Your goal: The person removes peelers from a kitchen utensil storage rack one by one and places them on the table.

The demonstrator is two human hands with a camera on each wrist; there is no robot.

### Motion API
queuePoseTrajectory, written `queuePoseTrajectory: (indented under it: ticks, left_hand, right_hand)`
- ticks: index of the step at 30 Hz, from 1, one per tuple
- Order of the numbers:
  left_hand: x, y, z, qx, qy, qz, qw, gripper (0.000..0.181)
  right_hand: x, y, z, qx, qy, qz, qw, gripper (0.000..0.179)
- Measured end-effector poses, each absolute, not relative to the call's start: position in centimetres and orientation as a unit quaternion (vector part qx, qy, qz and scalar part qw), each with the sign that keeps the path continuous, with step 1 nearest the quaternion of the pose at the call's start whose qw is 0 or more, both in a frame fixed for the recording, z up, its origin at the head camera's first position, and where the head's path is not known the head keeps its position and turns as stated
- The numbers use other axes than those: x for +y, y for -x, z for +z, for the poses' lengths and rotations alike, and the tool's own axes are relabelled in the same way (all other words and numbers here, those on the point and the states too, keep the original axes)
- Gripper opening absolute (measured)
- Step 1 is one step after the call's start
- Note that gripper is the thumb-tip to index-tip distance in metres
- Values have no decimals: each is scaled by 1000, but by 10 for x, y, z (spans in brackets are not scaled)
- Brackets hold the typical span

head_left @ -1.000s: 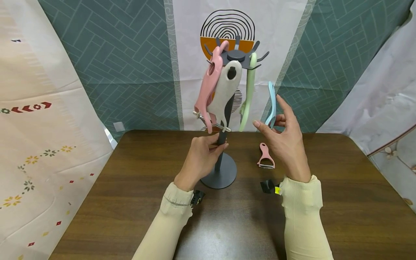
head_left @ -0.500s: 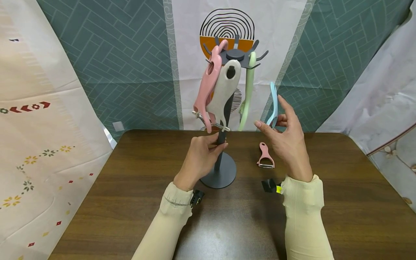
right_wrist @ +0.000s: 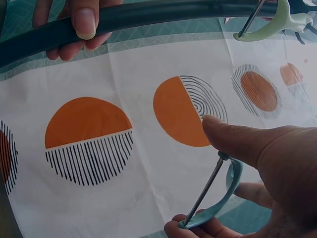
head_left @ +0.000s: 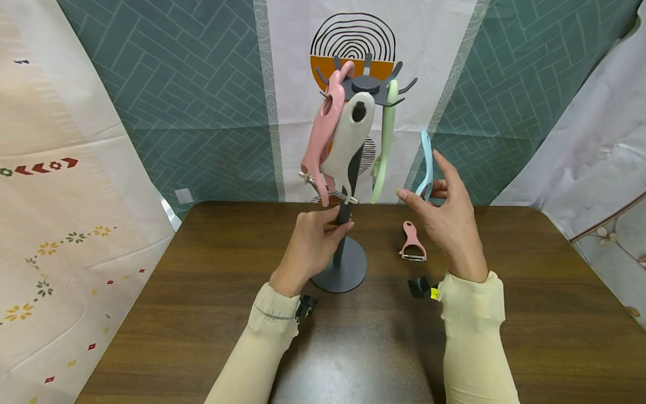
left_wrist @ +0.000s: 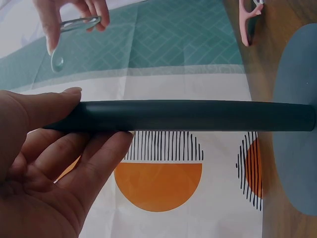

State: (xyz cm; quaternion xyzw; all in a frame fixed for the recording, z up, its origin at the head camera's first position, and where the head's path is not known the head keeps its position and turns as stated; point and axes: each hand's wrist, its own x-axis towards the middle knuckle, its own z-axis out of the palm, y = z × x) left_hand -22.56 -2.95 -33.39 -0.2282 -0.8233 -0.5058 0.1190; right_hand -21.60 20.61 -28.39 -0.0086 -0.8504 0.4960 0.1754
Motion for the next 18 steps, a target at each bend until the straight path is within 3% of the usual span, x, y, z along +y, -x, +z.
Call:
queuePoseTrajectory:
  ticks: [18]
  left_hand:
    - [-29,226,-334,-824,228,-504,124,14]
  right_hand:
    - [208,217,-285,-858,13,485,169,90]
